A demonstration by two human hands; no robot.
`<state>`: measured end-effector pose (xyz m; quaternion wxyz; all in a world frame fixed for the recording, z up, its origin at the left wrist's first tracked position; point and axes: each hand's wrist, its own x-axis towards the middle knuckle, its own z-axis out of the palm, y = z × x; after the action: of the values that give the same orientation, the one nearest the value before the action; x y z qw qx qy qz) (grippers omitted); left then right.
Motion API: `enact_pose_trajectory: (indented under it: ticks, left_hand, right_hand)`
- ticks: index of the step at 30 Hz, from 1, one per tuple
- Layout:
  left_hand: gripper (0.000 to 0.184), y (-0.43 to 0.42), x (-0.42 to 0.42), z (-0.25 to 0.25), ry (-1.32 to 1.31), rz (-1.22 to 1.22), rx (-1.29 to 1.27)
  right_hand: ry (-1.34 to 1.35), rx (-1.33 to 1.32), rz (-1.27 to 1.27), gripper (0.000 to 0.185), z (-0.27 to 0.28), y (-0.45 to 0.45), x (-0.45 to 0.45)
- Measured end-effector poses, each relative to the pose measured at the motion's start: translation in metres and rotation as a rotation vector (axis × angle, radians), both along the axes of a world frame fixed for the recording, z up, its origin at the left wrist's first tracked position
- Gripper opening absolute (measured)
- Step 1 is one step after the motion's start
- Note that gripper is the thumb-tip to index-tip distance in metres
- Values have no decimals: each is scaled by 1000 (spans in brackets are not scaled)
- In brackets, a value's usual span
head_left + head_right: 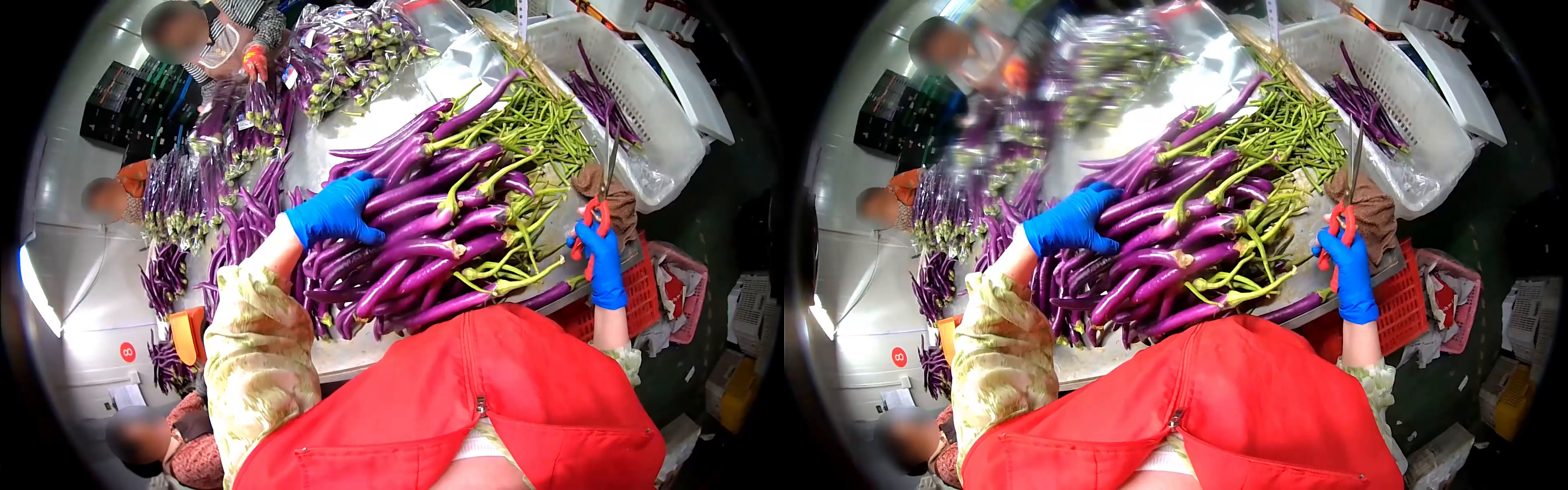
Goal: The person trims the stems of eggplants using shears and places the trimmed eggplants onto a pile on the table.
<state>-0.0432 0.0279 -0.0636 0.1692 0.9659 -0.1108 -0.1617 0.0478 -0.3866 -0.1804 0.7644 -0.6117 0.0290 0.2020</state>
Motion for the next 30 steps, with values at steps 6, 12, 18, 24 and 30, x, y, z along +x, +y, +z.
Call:
enact_pose_trajectory:
  ticks: [6, 12, 18, 24, 30]
  left_hand:
    - [112, -21, -24, 11, 393, 280, -131]
    - [101, -44, -46, 12, 255, 151, -394]
    - [90, -48, -52, 2, 401, 331, -358]
    - [88, -47, -43, 63, -10, 274, -90]
    - [83, -49, -45, 96, 119, 399, -121]
  right_hand:
    - [10, -65, 48, 48, -7, 0, -3]
    - [50, -94, 95, 49, -19, 0, -3]
    - [42, -28, 64, 44, -26, 13, -10]
    - [-237, -119, -25, 43, 16, 4, 7]
    - [-532, -373, 299, 44, 101, 3, 8]
